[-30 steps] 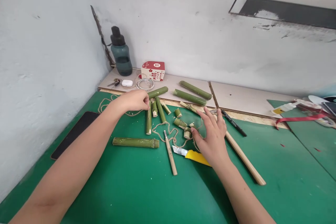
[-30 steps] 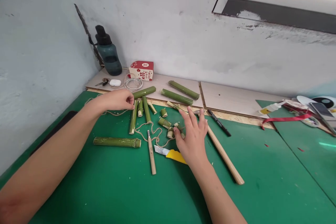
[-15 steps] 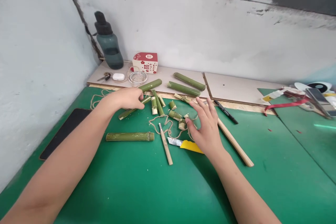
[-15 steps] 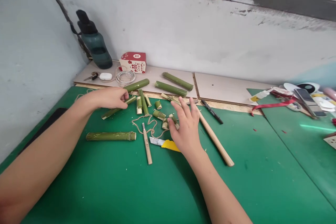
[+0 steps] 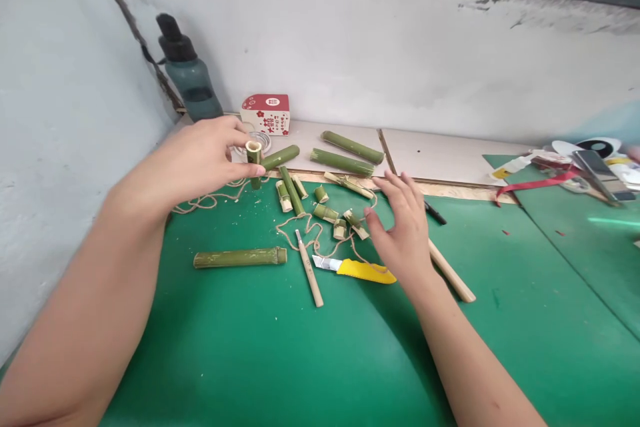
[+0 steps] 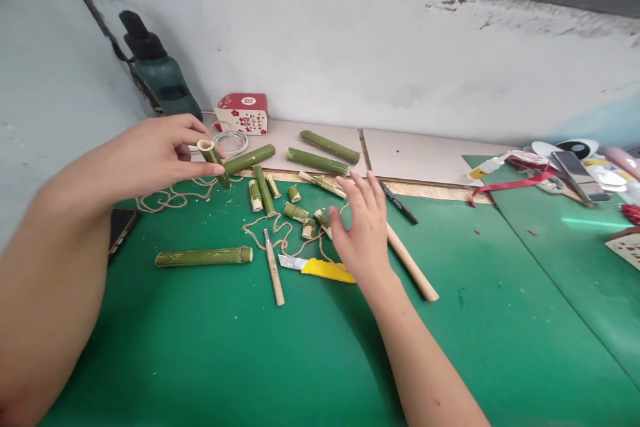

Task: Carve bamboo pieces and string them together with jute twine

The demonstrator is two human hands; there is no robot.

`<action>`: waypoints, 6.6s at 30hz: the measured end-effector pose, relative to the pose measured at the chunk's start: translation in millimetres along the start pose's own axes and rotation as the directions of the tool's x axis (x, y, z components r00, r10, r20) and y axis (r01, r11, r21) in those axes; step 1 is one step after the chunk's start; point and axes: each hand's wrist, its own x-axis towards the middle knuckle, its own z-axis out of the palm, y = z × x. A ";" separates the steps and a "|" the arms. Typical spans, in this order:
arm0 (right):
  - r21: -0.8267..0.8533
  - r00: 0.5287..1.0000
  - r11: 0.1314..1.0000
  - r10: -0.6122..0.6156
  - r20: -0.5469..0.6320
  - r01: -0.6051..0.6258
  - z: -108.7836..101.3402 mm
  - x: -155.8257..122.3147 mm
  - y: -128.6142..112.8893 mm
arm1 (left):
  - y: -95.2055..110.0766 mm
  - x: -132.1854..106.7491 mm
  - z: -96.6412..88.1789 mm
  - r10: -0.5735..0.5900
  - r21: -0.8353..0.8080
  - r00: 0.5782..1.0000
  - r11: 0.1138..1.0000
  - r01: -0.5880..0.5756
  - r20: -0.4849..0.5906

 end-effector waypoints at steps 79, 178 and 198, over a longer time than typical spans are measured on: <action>0.007 0.971 0.999 0.042 0.235 -0.045 24.3 -4.6 15.9 | -9.7 -99.6 113.7 0.343 -0.202 0.668 0.775 -0.598 -0.660; 0.676 0.684 0.139 0.275 0.675 -0.723 3.9 -16.4 -70.6 | 26.1 -114.2 109.4 -0.122 -0.964 0.976 -0.223 0.148 0.178; 0.482 0.703 0.875 -0.371 0.606 0.045 -2.2 -42.3 -96.4 | 31.1 -120.5 114.6 -0.249 -0.944 0.917 0.026 0.329 0.313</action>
